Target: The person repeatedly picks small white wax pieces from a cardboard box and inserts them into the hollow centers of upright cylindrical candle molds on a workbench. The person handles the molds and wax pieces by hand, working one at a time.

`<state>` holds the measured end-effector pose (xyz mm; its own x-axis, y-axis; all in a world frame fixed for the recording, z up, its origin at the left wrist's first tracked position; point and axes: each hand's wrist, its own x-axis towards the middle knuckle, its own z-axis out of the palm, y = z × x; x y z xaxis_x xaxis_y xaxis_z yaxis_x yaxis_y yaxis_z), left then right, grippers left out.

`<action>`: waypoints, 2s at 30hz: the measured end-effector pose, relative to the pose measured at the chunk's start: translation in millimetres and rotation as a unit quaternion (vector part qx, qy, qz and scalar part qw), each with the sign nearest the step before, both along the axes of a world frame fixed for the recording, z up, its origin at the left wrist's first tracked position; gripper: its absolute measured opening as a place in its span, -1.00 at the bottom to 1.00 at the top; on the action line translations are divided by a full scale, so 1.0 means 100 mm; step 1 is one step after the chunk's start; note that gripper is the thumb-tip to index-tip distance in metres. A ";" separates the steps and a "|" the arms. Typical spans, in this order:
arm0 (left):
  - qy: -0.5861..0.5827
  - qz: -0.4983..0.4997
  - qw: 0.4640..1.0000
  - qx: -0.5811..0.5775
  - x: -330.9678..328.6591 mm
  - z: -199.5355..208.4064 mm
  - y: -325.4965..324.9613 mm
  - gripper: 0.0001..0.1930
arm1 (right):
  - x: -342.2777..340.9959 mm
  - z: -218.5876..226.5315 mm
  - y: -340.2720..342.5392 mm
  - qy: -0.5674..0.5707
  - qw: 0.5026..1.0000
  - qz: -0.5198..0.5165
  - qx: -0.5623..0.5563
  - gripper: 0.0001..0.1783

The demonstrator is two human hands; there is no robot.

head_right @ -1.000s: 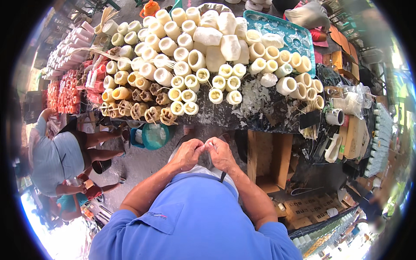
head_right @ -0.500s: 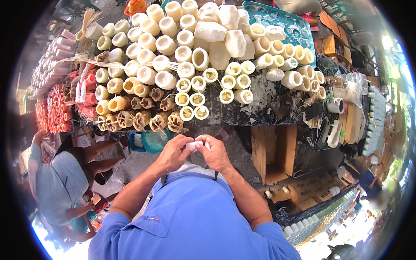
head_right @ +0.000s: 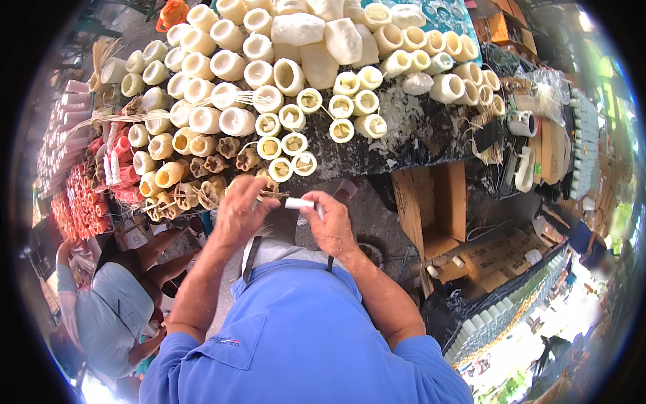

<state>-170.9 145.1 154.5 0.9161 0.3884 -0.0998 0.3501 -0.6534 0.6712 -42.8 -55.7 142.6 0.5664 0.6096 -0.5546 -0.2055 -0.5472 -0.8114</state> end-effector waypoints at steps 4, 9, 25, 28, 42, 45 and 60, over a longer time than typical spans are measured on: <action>-0.021 -0.095 0.993 0.065 0.26 -0.12 0.33 -0.66 | 0.03 -0.03 -0.02 -0.037 0.998 -0.034 -0.024 -0.72; 0.002 -0.163 0.987 0.003 0.48 -0.15 0.53 -0.85 | -0.05 -0.08 0.07 -0.130 0.991 -0.024 0.027 -0.73; 0.086 -0.111 0.977 -0.160 0.73 -0.23 0.63 -0.81 | -0.13 -0.16 0.41 -0.262 0.961 -0.024 0.080 -0.73; 0.126 -0.100 0.971 -0.178 0.78 -0.20 0.65 -0.80 | -0.11 -0.26 0.55 -0.345 0.932 -0.017 0.113 -0.74; 0.077 -0.091 0.974 -0.192 0.73 -0.25 0.66 -0.81 | -0.17 -0.46 0.65 -0.341 0.938 0.036 0.046 -0.76; 0.097 -0.080 0.973 -0.193 0.72 -0.25 0.66 -0.80 | -0.17 -0.47 0.58 -0.339 0.938 0.057 0.039 -0.73; -0.002 -0.021 0.987 -0.161 0.55 -0.27 0.59 -0.83 | 0.00 -0.46 0.73 -0.420 0.885 0.199 -0.002 -0.65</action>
